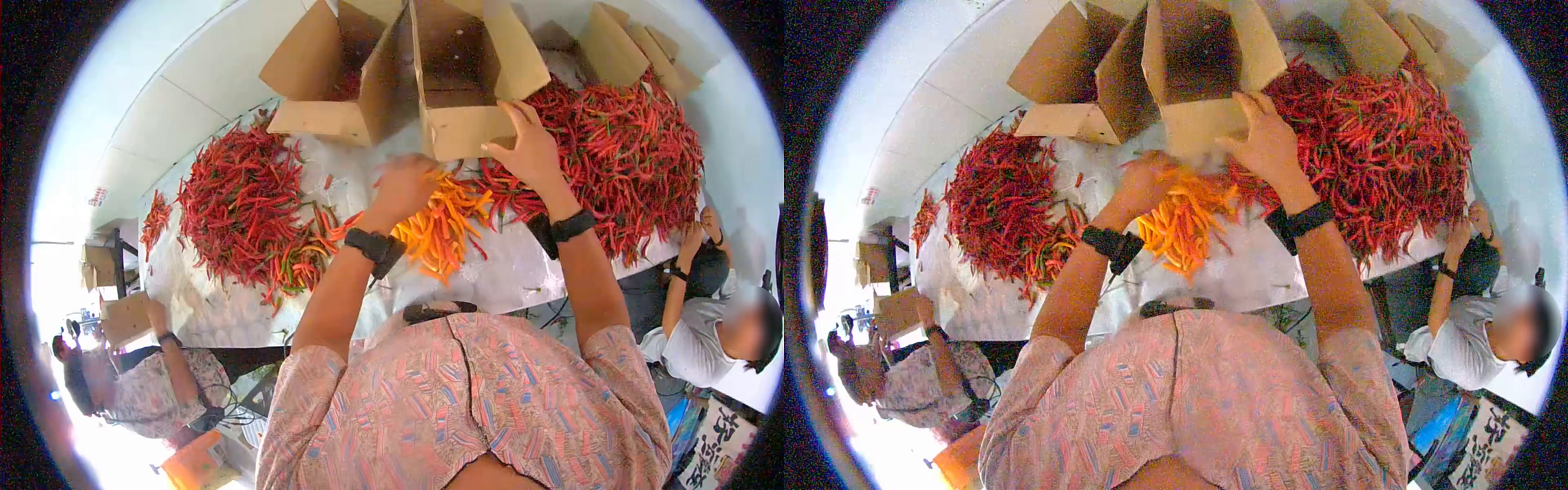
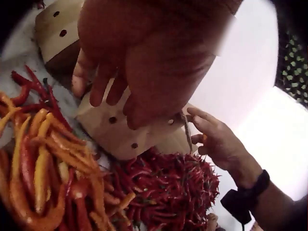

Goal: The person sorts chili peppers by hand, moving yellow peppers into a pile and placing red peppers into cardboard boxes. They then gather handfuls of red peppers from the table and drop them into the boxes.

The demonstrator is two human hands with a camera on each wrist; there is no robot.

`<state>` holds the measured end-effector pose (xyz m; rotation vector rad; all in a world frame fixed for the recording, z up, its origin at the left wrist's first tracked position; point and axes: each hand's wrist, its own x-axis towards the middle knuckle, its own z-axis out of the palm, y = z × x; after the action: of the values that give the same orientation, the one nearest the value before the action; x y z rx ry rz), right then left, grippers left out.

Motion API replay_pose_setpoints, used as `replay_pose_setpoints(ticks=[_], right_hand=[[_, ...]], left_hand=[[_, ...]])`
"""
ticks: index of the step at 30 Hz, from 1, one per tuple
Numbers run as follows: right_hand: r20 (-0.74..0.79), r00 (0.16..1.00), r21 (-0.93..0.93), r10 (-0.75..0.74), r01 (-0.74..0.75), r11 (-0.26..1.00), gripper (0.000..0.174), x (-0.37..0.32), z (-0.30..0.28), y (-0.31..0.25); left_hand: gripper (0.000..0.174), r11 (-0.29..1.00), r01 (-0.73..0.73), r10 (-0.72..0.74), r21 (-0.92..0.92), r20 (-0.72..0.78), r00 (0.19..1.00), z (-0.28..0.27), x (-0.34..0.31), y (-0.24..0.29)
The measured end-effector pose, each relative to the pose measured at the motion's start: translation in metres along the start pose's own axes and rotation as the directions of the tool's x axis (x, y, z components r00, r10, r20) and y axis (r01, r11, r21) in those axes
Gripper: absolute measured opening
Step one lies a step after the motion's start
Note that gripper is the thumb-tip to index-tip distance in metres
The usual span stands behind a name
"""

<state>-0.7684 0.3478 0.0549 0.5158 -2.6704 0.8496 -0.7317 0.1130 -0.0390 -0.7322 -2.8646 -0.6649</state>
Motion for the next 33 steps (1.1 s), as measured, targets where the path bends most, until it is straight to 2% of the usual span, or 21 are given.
replay_pose_setpoints(ticks=[2,4,6,7,9,10,12,13,15,16,18,19,20,21,23,25,26,27,29,31,33], right_hand=[[0.039,0.998,-0.164,-0.053,0.059,0.985,0.067,-0.002,0.003,0.000],[0.073,0.997,-0.169,-0.038,0.050,0.984,0.066,0.004,0.011,0.004],[0.107,0.994,-0.170,-0.029,0.047,0.984,0.065,0.014,0.021,0.008],[0.120,0.992,-0.165,-0.041,0.061,0.984,0.063,0.019,0.026,0.009],[0.137,0.989,-0.155,-0.056,0.078,0.985,0.062,0.032,0.039,0.011],[0.071,0.989,-0.091,-0.132,0.138,0.986,0.059,0.040,0.047,0.013],[-0.088,0.964,-0.032,-0.250,0.248,0.968,0.055,0.053,0.069,0.018],[-0.088,0.964,-0.026,-0.252,0.251,0.968,0.055,0.054,0.068,0.011],[-0.076,0.980,0.084,-0.182,0.188,0.979,0.050,0.049,0.063,0.001],[-0.071,0.980,0.089,-0.184,0.189,0.978,0.050,0.037,0.060,-0.004],[-0.027,0.973,0.129,-0.229,0.231,0.964,0.040,-0.002,0.049,-0.010],[0.111,0.967,0.128,-0.228,0.213,0.969,0.036,-0.024,0.049,-0.009],[0.244,0.943,0.123,-0.225,0.200,0.972,0.032,-0.045,0.051,-0.006],[0.285,0.920,0.161,-0.268,0.230,0.960,0.033,-0.063,0.050,-0.005],[0.320,0.894,0.204,-0.314,0.259,0.944,0.035,-0.092,0.053,0.004],[0.347,0.908,0.040,-0.235,0.236,0.971,0.045,-0.113,0.063,0.015],[0.436,0.891,-0.022,-0.125,0.150,0.988,0.054,-0.118,0.067,0.017],[0.435,0.891,-0.015,-0.130,0.151,0.988,0.054,-0.118,0.068,0.016],[0.514,0.856,-0.113,0.049,0.011,0.994,0.058,-0.118,0.067,0.011],[0.487,0.873,-0.072,0.027,0.009,0.997,0.057,-0.115,0.062,0.000],[0.462,0.887,-0.033,0.008,0.009,0.999,0.056,-0.114,0.062,-0.003]], left_hand=[[0.043,0.995,0.041,-0.040,-0.088,0.015,0.999,0.006,-0.017,0.000],[0.047,0.983,0.081,-0.079,-0.167,0.020,0.997,0.006,-0.029,0.008],[0.061,0.990,-0.002,-0.005,-0.140,-0.047,0.999,0.009,-0.039,0.014],[0.061,0.990,0.002,-0.009,-0.138,-0.044,0.999,-0.006,-0.043,0.029],[0.072,0.981,0.154,-0.165,0.115,0.090,0.982,-0.033,-0.050,0.055],[0.072,0.980,0.159,-0.170,0.118,0.093,0.981,-0.024,-0.052,0.053],[0.067,0.936,0.261,-0.307,0.236,0.184,0.934,0.005,-0.058,0.041],[0.067,0.934,0.265,-0.312,0.241,0.183,0.932,0.013,-0.062,0.034],[0.056,0.964,0.261,-0.266,0.053,0.189,0.945,0.026,-0.074,0.018],[0.056,0.962,0.267,-0.272,0.053,0.190,0.943,0.035,-0.081,0.005],[0.050,0.979,0.080,-0.076,0.189,-0.028,0.997,0.049,-0.097,-0.013],[0.050,0.978,0.092,-0.088,0.189,-0.028,0.996,0.042,-0.098,-0.005],[0.051,0.968,0.214,-0.216,0.131,0.002,0.976,0.026,-0.095,0.010],[0.052,0.940,0.333,-0.337,0.077,0.042,0.941,0.014,-0.094,0.021],[0.054,0.936,0.342,-0.346,0.086,0.036,0.938,0.007,-0.096,0.028],[0.056,0.933,0.348,-0.352,0.095,0.032,0.935,0.007,-0.099,0.033],[0.058,0.937,0.332,-0.338,0.109,0.047,0.940,0.009,-0.100,0.034],[0.061,0.941,0.314,-0.323,0.125,0.063,0.944,0.011,-0.101,0.035],[0.063,0.953,0.261,-0.273,0.152,0.064,0.960,0.022,-0.099,0.029],[0.065,0.963,0.208,-0.221,0.174,0.057,0.974,0.033,-0.096,0.026],[0.055,0.937,0.220,-0.224,0.271,-0.019,0.974,0.042,-0.095,0.027]])
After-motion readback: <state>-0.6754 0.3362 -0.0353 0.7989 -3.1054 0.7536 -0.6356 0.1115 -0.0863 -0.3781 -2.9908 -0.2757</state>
